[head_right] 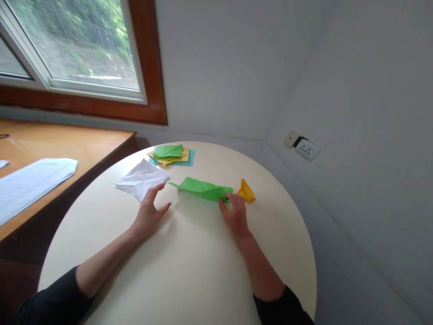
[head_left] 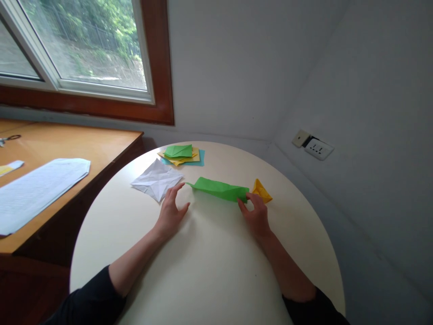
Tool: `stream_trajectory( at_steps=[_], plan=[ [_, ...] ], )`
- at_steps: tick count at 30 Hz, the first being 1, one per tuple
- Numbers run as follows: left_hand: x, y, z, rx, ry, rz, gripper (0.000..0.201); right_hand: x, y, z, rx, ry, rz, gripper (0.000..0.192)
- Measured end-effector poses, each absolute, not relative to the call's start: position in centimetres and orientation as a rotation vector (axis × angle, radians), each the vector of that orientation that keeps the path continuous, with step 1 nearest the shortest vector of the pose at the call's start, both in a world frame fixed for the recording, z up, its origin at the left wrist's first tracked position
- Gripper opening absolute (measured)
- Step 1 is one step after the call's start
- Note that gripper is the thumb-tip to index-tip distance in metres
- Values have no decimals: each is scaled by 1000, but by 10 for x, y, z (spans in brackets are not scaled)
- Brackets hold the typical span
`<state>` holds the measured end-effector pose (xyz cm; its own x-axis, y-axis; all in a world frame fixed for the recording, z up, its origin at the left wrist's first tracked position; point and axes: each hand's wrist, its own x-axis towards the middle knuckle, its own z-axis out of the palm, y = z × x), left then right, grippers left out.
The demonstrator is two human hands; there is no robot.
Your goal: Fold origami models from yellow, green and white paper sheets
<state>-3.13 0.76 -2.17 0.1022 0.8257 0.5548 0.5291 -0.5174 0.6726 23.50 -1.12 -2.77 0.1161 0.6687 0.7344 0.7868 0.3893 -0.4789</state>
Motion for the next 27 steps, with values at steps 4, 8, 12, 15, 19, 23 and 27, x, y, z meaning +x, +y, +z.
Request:
stream_trajectory(
  at_steps=[4,8,12,15,19,23,27],
  plan=[
    [-28,3,-19,2189,1308,1331,52,221,-20,-17,-1176,-1903,-245,11],
    [-23,-5,-18,2279,1240,1254,57,201,-28,-16,-1130,-2148,-329,17],
    [-18,-11,-21,2381,1138,1162,53,178,-35,-20,-1142,-2262,-419,13],
    [-15,-10,-29,2423,1046,1074,43,165,-41,-21,-1140,-2344,-417,12],
    [-17,-5,-36,2351,1015,983,33,165,-43,-18,-1104,-2401,-355,17],
    [-23,-1,-33,2241,1064,943,30,188,-36,-15,-1146,-2437,-237,34],
    [-27,4,-34,2234,1063,923,32,216,-27,-20,-1143,-2377,-49,32]
  ],
)
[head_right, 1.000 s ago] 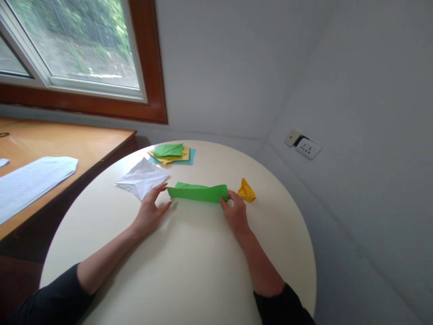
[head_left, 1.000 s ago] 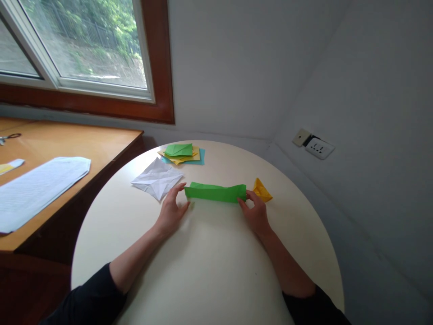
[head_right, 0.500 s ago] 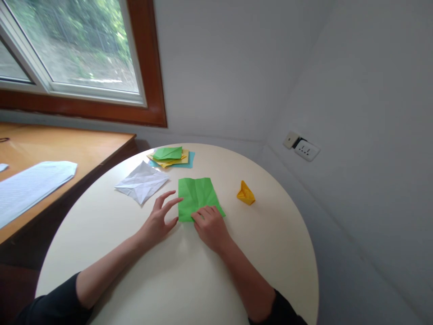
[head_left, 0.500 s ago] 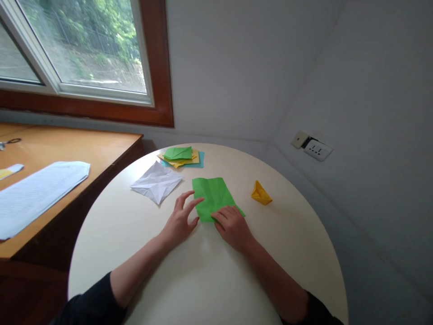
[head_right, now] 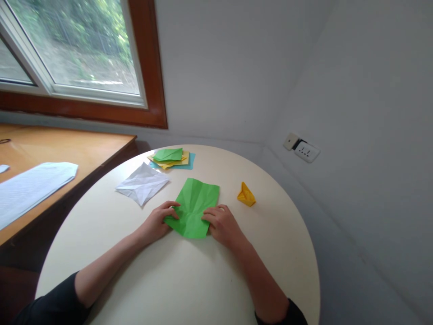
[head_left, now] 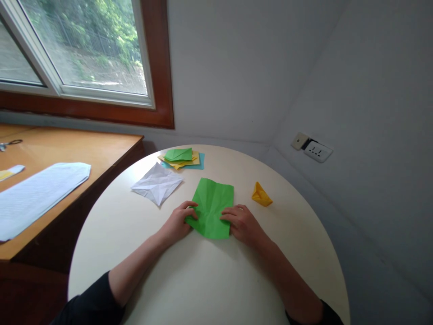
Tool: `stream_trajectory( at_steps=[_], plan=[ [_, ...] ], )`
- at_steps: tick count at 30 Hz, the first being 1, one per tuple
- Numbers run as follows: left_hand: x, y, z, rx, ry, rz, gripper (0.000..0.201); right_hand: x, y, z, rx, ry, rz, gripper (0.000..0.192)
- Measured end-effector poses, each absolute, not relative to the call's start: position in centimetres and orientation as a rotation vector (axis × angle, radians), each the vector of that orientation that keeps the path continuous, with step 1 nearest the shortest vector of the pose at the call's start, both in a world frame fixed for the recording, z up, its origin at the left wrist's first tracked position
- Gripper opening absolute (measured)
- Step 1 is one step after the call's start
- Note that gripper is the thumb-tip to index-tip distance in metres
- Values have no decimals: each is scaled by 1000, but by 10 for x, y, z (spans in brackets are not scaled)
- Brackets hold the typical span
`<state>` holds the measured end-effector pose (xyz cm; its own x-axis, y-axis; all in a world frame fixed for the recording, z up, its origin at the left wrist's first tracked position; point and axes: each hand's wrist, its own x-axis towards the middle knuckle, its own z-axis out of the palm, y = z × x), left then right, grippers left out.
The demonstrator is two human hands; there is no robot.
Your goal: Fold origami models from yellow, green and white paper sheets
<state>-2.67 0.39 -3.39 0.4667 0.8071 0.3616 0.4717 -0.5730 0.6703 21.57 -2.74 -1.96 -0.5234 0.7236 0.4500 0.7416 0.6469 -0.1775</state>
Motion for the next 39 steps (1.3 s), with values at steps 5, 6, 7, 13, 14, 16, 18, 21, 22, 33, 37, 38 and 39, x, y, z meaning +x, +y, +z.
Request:
stream_trajectory(
  at_steps=[5,6,7,13,14,16,18,21,22,33,37,38,39],
  plan=[
    [-31,9,-39,2333,1098,902,41,225,-24,-29,-1109,-2361,17,25],
    [-32,10,-39,2363,1117,910,40,224,-24,-30,-1114,-2363,19,24],
    [-34,10,-37,2394,1141,930,39,222,-24,-31,-1123,-2365,21,24],
    [-35,1,-14,2463,1083,1416,37,211,-29,-26,-1268,-2376,38,23],
    [-32,-3,-10,2477,1003,1459,34,210,-30,-24,-1290,-2383,38,24],
    [-26,-13,-6,2542,853,1376,29,208,-33,-20,-1324,-2389,32,24],
    [-18,-21,-6,2589,829,1113,27,205,-35,-16,-1343,-2389,24,22],
    [-11,-26,-11,2581,891,798,27,204,-37,-13,-1346,-2384,21,19],
    [-10,-27,-13,2575,918,735,29,204,-37,-13,-1343,-2381,21,17],
    [-10,-17,-20,2611,1071,615,16,204,-34,-21,-1209,-2321,97,11],
    [-9,-17,-22,2591,1075,671,19,203,-32,-25,-1215,-2229,179,12],
    [-8,-17,-23,2575,1085,682,19,202,-31,-26,-1226,-2206,197,13],
    [-8,-18,-23,2555,1097,691,19,202,-31,-26,-1240,-2186,217,14]
  ],
)
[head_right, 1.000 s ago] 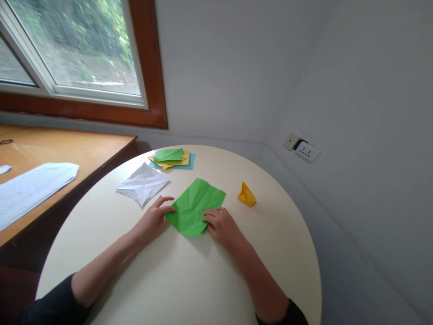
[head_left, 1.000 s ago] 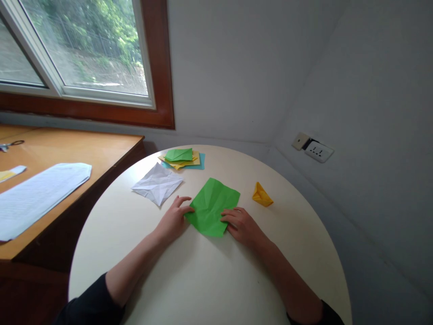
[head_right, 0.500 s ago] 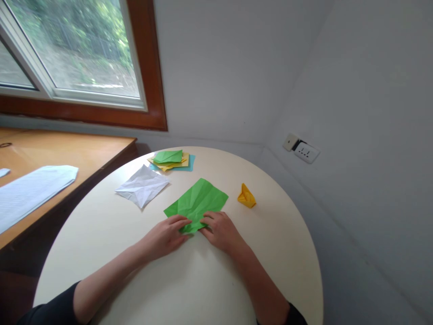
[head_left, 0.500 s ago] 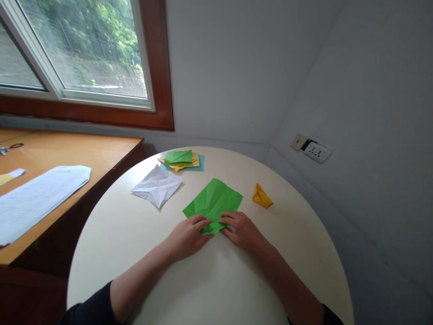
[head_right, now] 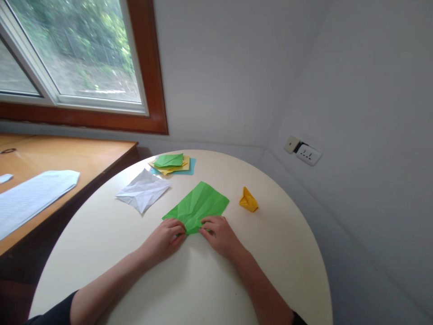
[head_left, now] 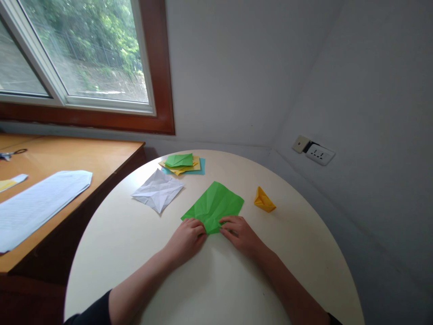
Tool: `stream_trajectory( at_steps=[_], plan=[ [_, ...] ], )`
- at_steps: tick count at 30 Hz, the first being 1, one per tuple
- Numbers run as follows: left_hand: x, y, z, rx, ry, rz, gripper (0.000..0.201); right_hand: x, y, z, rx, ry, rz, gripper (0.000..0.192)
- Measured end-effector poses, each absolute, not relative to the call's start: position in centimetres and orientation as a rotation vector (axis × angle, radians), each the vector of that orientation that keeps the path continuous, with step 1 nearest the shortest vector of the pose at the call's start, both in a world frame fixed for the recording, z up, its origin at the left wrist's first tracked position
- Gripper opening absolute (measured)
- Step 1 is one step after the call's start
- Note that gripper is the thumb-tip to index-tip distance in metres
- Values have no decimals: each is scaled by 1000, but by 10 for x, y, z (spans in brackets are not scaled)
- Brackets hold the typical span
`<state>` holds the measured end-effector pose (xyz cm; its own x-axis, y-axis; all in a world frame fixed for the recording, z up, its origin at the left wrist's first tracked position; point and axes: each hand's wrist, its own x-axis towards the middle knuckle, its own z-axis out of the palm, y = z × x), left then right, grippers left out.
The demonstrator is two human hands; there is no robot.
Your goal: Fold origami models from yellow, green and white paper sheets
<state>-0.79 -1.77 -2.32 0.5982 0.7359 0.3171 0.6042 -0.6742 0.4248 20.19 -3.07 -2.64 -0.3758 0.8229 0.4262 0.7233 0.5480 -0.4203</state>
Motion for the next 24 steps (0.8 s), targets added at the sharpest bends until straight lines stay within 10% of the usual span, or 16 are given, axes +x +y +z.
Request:
stream_trajectory(
  at_steps=[24],
  plan=[
    [1,-16,-30,2335,1369,854,19,184,-20,-42,-1448,-1999,130,14]
  ],
)
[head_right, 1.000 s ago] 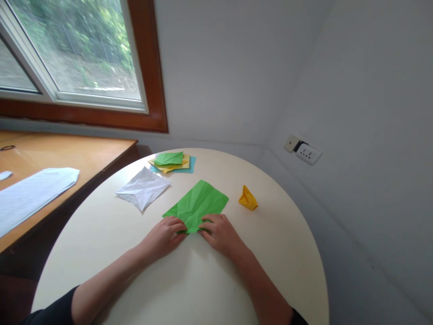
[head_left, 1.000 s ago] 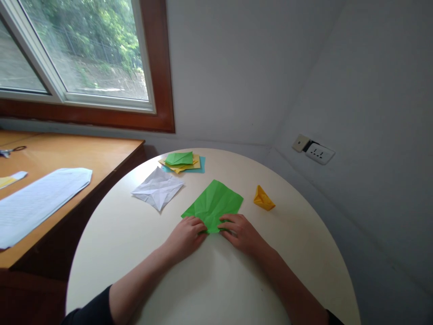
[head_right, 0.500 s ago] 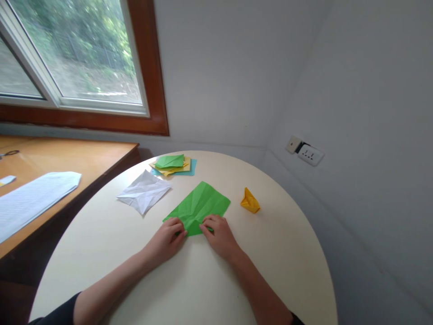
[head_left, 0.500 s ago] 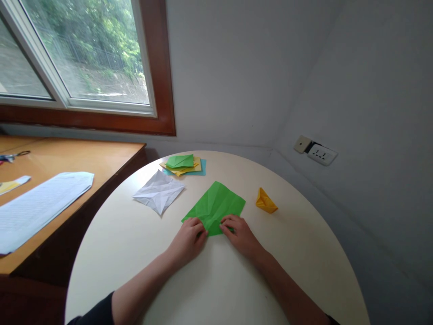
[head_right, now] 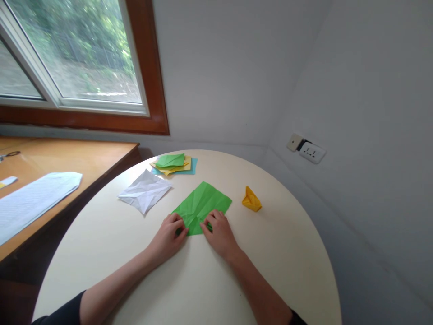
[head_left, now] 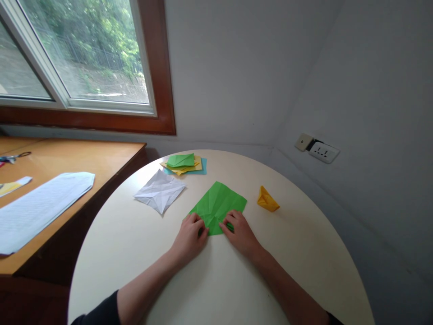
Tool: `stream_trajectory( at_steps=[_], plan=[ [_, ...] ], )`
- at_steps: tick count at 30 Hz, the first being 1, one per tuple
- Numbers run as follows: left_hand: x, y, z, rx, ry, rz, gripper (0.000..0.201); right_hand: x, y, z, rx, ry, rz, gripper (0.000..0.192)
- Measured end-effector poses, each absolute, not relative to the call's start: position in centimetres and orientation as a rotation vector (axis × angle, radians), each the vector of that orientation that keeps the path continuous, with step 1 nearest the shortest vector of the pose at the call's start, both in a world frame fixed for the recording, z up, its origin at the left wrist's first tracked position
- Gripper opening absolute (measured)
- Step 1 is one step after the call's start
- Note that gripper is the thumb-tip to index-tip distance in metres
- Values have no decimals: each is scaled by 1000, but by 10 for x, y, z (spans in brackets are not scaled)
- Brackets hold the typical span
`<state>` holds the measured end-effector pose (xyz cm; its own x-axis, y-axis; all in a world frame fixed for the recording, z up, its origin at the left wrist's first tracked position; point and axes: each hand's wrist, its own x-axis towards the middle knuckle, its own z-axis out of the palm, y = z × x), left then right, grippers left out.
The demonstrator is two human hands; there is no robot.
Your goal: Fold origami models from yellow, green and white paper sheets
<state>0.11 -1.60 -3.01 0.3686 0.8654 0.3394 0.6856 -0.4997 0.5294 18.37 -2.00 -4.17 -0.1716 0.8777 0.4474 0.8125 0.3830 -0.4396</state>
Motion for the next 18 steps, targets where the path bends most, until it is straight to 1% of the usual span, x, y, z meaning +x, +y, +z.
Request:
stream_trajectory(
  at_steps=[10,14,16,17,18],
  plan=[
    [2,-15,-31,2294,1384,871,15,183,-20,-41,-1498,-2027,95,12],
    [2,-15,-30,2315,1398,848,10,183,-20,-42,-1520,-2031,92,3],
    [0,-15,-28,2332,1408,824,4,183,-21,-41,-1515,-2050,78,7],
    [0,-16,-27,2347,1401,813,5,183,-21,-41,-1511,-2064,69,9],
    [-1,-16,-26,2368,1391,803,11,184,-21,-41,-1508,-2081,61,11]
  ],
)
